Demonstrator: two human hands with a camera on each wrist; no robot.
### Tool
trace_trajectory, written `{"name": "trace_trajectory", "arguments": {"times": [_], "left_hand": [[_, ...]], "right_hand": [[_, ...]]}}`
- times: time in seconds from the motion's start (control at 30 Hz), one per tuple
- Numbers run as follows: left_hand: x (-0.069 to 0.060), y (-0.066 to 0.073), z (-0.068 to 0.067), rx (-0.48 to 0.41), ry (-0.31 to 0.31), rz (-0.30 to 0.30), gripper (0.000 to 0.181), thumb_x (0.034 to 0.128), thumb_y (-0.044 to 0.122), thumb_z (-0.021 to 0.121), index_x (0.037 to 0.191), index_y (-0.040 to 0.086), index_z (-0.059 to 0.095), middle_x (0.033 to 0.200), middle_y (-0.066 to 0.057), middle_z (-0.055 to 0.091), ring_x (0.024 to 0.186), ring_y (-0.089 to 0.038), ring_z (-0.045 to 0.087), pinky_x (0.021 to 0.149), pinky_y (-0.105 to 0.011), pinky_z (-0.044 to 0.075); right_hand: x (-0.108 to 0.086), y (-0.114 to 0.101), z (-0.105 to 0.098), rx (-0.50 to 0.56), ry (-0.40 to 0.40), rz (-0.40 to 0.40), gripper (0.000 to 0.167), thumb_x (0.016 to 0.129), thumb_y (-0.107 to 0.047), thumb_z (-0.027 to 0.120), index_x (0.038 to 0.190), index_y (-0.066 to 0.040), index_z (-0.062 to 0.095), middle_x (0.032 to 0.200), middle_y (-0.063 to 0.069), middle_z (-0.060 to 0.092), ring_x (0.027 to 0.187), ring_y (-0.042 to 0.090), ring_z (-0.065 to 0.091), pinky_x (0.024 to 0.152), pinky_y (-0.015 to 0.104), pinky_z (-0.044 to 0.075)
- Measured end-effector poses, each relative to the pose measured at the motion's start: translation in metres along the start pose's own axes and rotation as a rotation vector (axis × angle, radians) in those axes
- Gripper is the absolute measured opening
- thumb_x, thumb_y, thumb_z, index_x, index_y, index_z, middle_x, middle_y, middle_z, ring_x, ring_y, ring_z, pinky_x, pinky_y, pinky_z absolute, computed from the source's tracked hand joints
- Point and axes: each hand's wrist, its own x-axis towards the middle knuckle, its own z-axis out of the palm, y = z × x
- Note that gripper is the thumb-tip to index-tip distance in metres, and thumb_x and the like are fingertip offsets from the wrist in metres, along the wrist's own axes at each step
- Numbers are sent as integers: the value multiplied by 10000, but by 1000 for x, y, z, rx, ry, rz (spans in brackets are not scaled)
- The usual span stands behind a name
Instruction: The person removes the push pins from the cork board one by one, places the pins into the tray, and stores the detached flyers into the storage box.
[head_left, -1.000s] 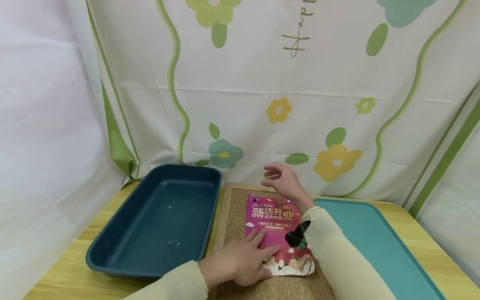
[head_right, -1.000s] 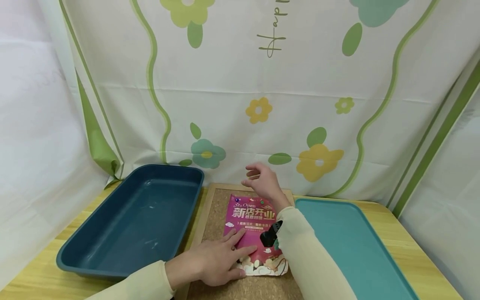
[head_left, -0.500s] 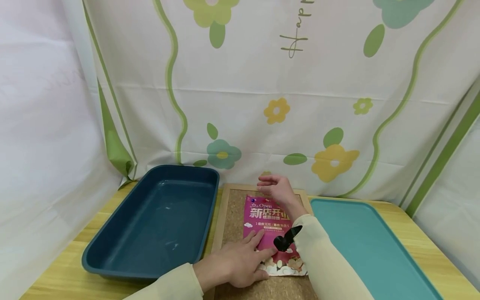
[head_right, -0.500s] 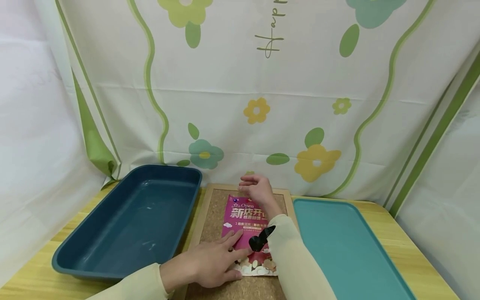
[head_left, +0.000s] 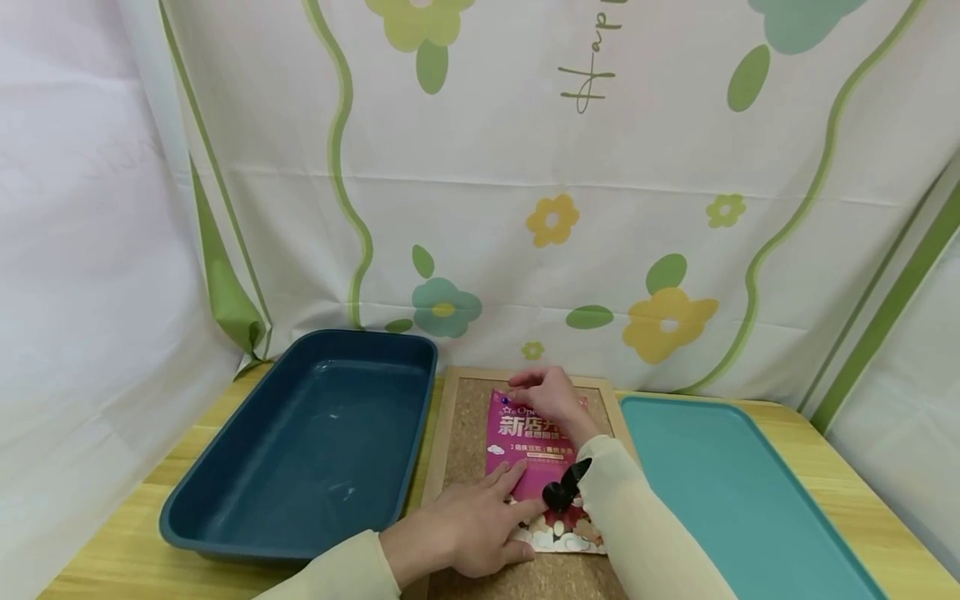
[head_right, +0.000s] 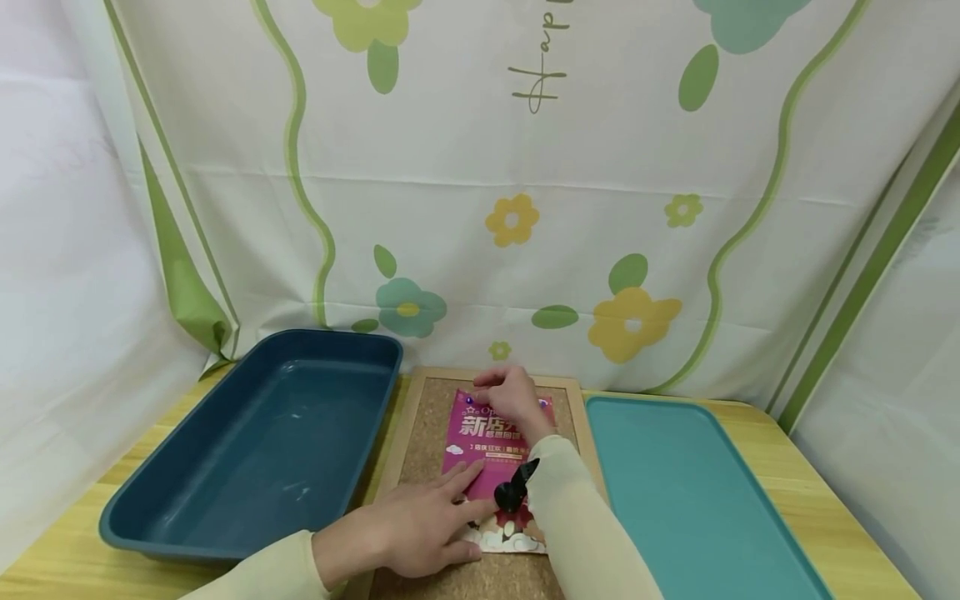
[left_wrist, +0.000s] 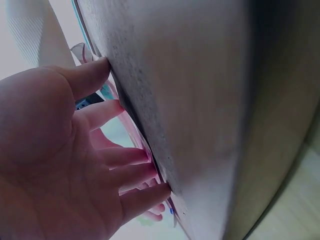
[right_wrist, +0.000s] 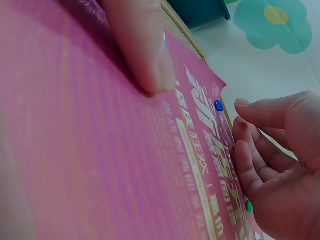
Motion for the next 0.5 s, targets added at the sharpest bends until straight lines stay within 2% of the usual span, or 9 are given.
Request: {"name": "trace_trajectory", "arguments": {"times": [0.27,0.5], "left_hand": [[-2,-1,2,-22,-9,-12,607,1016,594,591,1591,512,414,1778,40,239,1647,-281,268,1236,-570,415],[-4,-2,3,-23,-13,-13,608,1027,592,577,1601,523,385,1780,28,234,1656,-294,239,1256,-576,383]], "right_hand": [[1,2,0,-83,-73,5,148,968,-193,786,1100,-144,833,1119,69,770,975,204,655,782,287,506],[2,5,-4,-48,-125,28,171,975,-212,780,1127,-161,839,1165,71,767,963,207,663,743,271,535]]}}
